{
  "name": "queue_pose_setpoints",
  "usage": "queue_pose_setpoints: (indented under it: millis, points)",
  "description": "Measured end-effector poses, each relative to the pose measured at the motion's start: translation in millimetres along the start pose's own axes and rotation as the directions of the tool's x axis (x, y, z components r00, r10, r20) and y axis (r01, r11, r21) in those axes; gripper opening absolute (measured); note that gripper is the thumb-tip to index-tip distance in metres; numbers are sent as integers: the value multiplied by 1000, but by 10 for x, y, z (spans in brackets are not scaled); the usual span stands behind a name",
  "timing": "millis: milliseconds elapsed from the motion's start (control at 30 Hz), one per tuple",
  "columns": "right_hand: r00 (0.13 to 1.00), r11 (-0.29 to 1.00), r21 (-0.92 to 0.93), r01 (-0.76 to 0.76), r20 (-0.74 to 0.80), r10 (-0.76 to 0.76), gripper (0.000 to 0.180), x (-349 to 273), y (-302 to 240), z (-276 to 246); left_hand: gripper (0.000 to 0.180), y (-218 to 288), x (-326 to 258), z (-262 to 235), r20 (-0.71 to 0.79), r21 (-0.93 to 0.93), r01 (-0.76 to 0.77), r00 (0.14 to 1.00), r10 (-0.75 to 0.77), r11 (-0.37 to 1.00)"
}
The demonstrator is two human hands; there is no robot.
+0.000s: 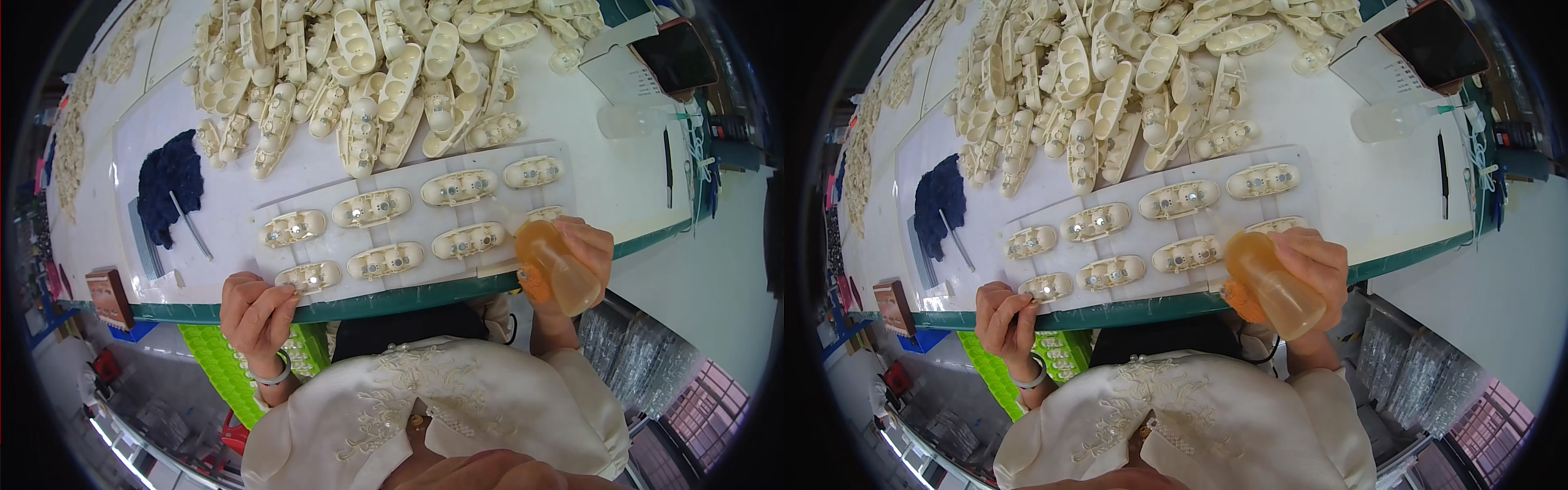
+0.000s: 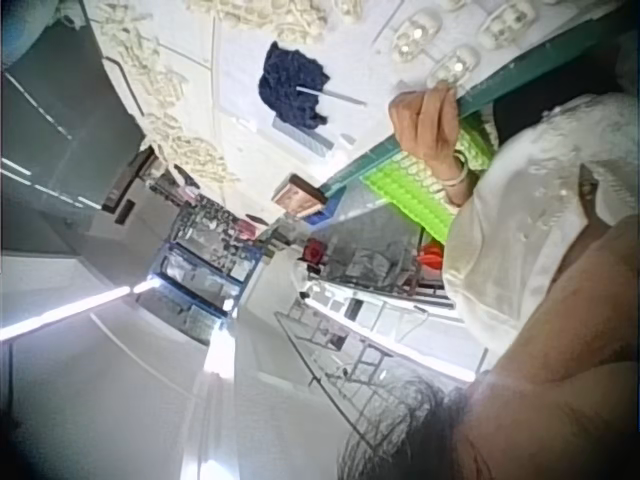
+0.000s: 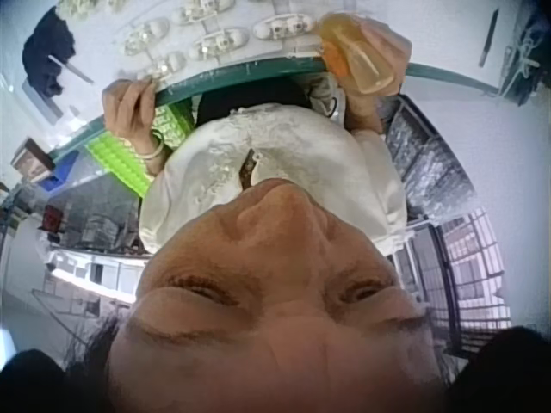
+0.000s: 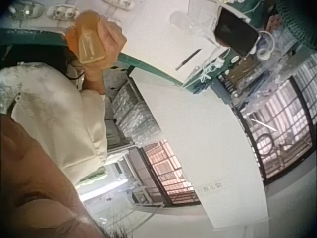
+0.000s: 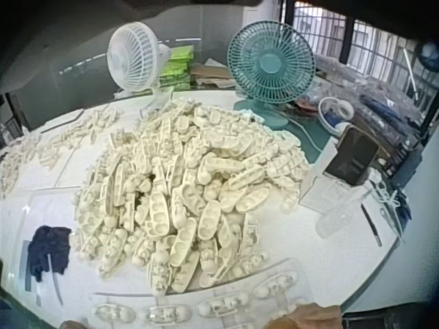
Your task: The recorder is assembling small plastic components, applying glue from a bottle and using a metal tool to clean or scrape the parts.
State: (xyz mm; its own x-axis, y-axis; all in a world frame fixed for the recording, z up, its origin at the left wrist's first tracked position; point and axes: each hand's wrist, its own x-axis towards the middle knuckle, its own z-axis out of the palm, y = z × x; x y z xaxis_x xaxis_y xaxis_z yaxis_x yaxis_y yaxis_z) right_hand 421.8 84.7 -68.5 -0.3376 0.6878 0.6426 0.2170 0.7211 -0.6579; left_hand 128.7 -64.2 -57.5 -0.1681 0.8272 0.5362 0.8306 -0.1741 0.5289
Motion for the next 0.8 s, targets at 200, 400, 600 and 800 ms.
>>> queue_pose_setpoints:
  millis: [200,400,600,800]
  points:
    - [999,998,-65,-8,-39,5,49,25,-17,33,21,5,-10,0,-1,-2,4,1000,-4,1000]
    - [999,997,-73,-15,-43,12,45,37,-46,2,21,16,-18,10,0,1,13,1000,-13,1000]
    - [976,995,-75,-59,-214,42,39,40,-10,-96,21,4,-24,-2,2,-8,14,1000,-14,1000]
    - [981,980,-184,-71,-190,36,32,73,17,-104,19,21,-25,-16,12,3,40,999,-40,999]
